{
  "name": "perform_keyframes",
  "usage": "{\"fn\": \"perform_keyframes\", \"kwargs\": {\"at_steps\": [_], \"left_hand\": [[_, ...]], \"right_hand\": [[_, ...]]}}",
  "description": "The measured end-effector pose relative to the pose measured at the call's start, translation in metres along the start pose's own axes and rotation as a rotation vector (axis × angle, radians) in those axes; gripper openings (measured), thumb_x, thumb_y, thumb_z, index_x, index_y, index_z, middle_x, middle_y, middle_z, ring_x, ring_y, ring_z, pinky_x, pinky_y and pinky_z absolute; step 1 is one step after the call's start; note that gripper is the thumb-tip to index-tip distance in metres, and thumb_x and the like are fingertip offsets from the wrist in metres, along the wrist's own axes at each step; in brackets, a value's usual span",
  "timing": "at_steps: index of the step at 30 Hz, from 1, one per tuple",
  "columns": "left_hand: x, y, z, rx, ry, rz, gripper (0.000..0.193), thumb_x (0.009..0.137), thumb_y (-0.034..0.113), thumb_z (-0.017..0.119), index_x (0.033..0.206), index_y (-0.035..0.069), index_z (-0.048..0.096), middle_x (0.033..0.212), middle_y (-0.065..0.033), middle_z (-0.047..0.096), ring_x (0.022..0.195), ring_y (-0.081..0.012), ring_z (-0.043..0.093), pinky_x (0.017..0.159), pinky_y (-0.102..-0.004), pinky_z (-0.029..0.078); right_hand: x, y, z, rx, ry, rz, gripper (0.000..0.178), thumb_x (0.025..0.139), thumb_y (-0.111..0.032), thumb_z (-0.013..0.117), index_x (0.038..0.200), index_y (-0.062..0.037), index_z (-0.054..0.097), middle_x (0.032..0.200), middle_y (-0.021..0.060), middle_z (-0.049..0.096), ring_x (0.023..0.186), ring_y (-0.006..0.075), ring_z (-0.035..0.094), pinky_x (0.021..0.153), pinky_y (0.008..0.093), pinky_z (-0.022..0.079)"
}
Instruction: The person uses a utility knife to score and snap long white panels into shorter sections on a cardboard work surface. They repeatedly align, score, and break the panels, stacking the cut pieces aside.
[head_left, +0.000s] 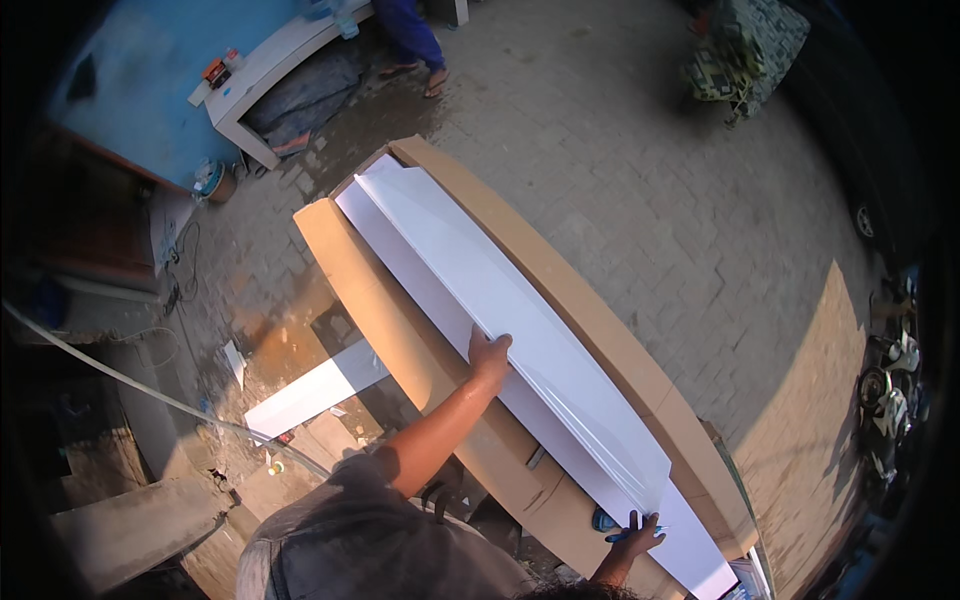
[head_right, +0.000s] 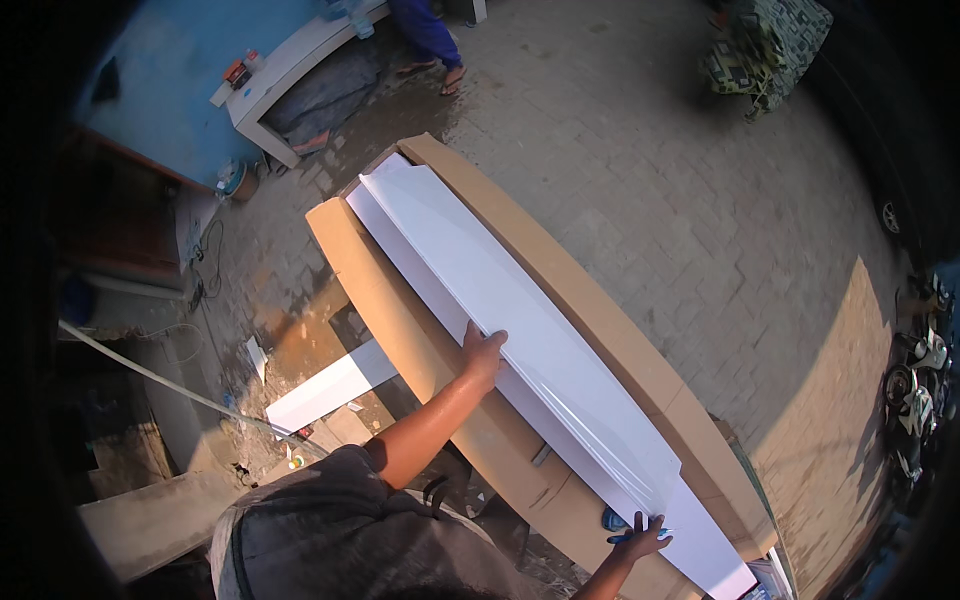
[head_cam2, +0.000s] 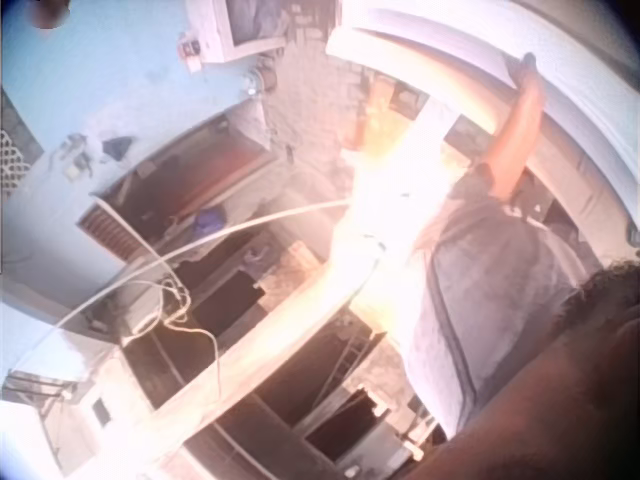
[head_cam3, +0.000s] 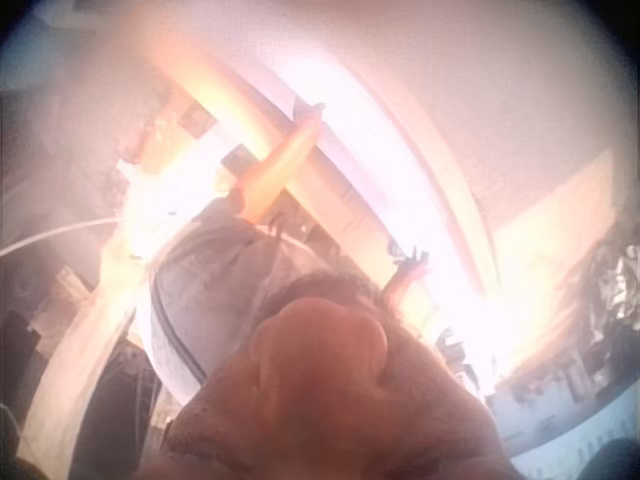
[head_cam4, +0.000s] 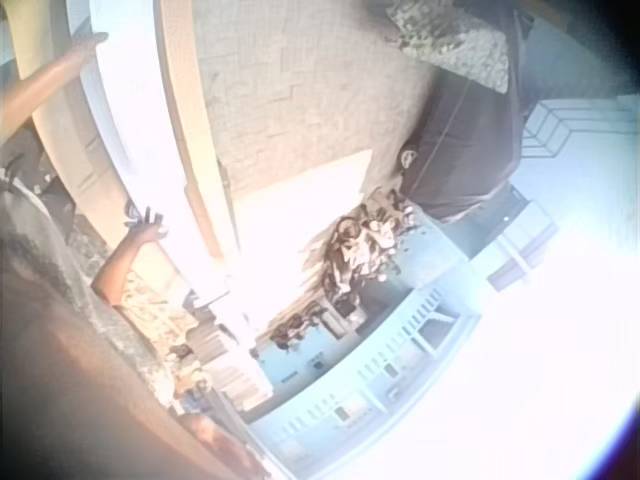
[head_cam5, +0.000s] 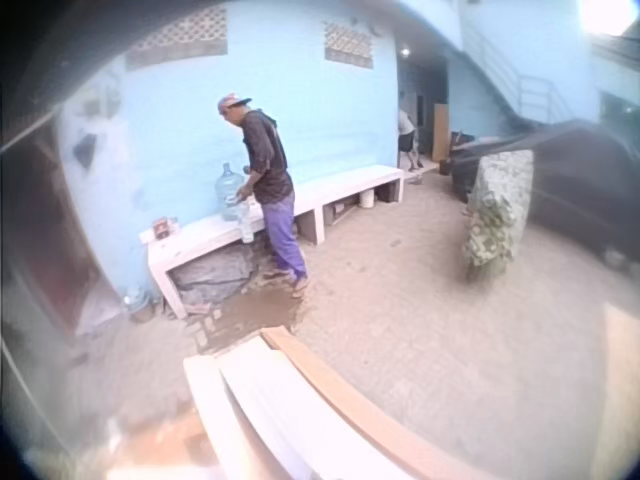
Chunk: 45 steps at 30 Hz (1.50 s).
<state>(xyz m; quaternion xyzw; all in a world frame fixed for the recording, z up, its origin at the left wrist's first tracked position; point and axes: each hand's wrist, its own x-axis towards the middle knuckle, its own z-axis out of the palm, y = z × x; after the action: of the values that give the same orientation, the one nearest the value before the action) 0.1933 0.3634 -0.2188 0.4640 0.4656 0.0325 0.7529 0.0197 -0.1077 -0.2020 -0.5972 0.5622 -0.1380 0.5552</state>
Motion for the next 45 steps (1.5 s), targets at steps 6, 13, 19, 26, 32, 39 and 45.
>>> {"fn": "perform_keyframes", "kwargs": {"at_steps": [6, 13, 19, 26, 32, 39, 45], "left_hand": [[0.091, -0.079, -0.096, -0.206, -0.127, -0.306, 0.048, 0.102, 0.013, 0.072, 0.143, 0.013, 0.046, 0.138, -0.0109, 0.057, 0.127, -0.0309, 0.061, 0.096, -0.0608, 0.060], [0.157, -0.080, -0.095, -0.129, -0.095, -0.290, 0.051, 0.102, 0.023, 0.074, 0.143, 0.010, 0.047, 0.142, -0.0132, 0.055, 0.125, -0.0324, 0.060, 0.102, -0.0630, 0.055], [0.167, -0.100, -0.115, 0.234, 0.401, -0.109, 0.057, 0.100, 0.029, 0.077, 0.140, 0.000, 0.049, 0.136, -0.0218, 0.063, 0.119, -0.0370, 0.067, 0.102, -0.0533, 0.057], [0.145, -0.071, -0.117, 0.826, 0.472, 0.143, 0.069, 0.091, 0.030, 0.084, 0.136, -0.008, 0.048, 0.131, -0.0323, 0.066, 0.119, -0.0494, 0.067, 0.104, -0.0517, 0.055], [0.147, -0.047, -0.110, 0.942, 0.466, 0.093, 0.071, 0.094, 0.026, 0.081, 0.142, -0.006, 0.039, 0.135, -0.0327, 0.064, 0.123, -0.0491, 0.066, 0.106, -0.0531, 0.054], [0.176, -0.045, -0.120, 0.849, 0.535, -0.032, 0.066, 0.096, 0.020, 0.078, 0.144, -0.005, 0.040, 0.134, -0.0292, 0.065, 0.121, -0.0467, 0.068, 0.096, -0.0550, 0.063], [0.193, -0.056, -0.108, 0.696, 0.313, -0.135, 0.061, 0.100, 0.026, 0.071, 0.140, -0.015, 0.050, 0.135, -0.0279, 0.064, 0.111, -0.0425, 0.072, 0.080, -0.0528, 0.068]], "right_hand": [[0.072, 0.058, -0.018, -0.183, -0.172, 0.070, 0.055, 0.096, -0.021, 0.066, 0.148, -0.0050, 0.053, 0.121, 0.0116, 0.070, 0.109, 0.0275, 0.074, 0.058, 0.0320, 0.043], [0.088, 0.115, 0.026, -0.389, -0.393, -0.132, 0.054, 0.098, -0.026, 0.067, 0.150, -0.0115, 0.058, 0.130, 0.0128, 0.069, 0.107, 0.0239, 0.069, 0.069, 0.0410, 0.052], [0.020, 0.095, 0.108, -0.693, -0.387, -0.055, 0.052, 0.100, -0.028, 0.069, 0.148, -0.0104, 0.062, 0.125, 0.0141, 0.068, 0.086, 0.0216, 0.068, 0.052, 0.0327, 0.053], [0.024, 0.123, 0.102, -0.523, -0.244, -0.119, 0.051, 0.102, -0.030, 0.067, 0.147, -0.0072, 0.062, 0.130, 0.0108, 0.068, 0.091, 0.0221, 0.069, 0.053, 0.0341, 0.054], [0.006, 0.139, 0.097, -0.414, -0.321, -0.089, 0.053, 0.103, -0.030, 0.065, 0.149, -0.0049, 0.058, 0.133, 0.0120, 0.068, 0.101, 0.0230, 0.069, 0.055, 0.0333, 0.054], [-0.022, 0.146, 0.108, -0.451, -0.321, -0.120, 0.049, 0.102, -0.029, 0.066, 0.145, -0.0054, 0.062, 0.123, 0.0110, 0.069, 0.088, 0.0199, 0.068, 0.054, 0.0318, 0.053], [-0.022, 0.145, 0.116, -0.610, -0.327, -0.076, 0.045, 0.101, -0.026, 0.069, 0.140, -0.0052, 0.065, 0.108, 0.0171, 0.075, 0.098, 0.0269, 0.072, 0.092, 0.0424, 0.055]]}}
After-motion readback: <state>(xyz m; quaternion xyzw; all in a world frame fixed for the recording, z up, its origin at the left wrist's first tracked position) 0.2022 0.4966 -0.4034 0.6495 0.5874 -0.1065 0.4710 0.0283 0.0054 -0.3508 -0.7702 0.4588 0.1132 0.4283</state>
